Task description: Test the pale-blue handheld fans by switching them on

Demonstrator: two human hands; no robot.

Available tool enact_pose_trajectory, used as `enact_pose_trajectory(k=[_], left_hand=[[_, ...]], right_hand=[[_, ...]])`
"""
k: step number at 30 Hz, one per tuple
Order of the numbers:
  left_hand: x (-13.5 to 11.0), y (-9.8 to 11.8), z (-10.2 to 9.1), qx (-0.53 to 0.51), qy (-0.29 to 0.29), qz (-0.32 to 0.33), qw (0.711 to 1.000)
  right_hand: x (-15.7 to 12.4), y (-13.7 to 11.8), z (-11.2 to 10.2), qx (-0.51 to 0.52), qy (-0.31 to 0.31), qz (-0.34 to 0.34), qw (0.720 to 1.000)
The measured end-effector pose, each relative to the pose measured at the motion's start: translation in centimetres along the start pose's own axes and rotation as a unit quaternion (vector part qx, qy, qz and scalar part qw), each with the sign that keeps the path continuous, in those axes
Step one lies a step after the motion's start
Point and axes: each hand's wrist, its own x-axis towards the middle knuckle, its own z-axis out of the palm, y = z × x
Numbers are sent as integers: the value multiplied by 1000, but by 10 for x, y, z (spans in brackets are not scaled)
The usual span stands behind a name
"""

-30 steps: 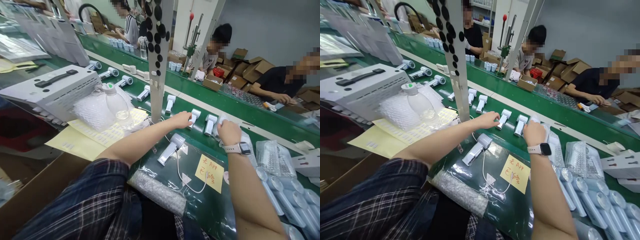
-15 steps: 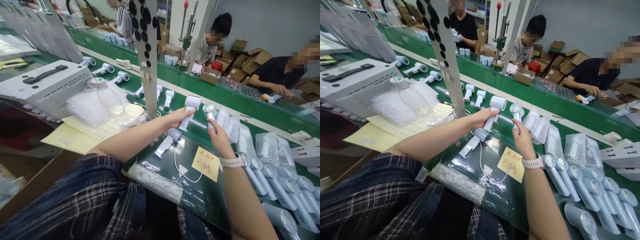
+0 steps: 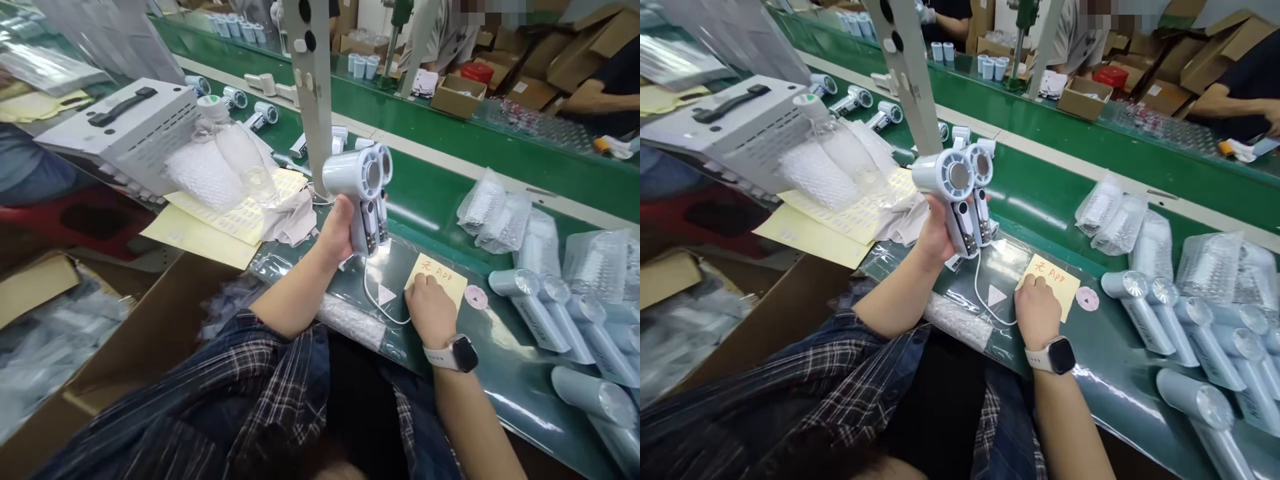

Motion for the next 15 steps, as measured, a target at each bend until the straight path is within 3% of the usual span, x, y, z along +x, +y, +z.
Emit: enact_pose_trajectory(k=[3,7,8,12,15], left_hand=[[-13,5,6,-40,-42,-61,996],[-40,15,9,-89,-88,-140,982],[-45,17,9,-95,-89,-146,981],[-51,23,8,-109,-77,-137,981],[-49,24,6,-110,-49,-112,986]], right_hand=[[-17,-9,5,113,-75,-79,988],[-40,-23,-5,371,-142,-114,911],[-42,-27,-7,401,-145,-112,898],[-48,-50,-1,418,-120,-127,892],[-54,-66,10,477,-89,-126,865]])
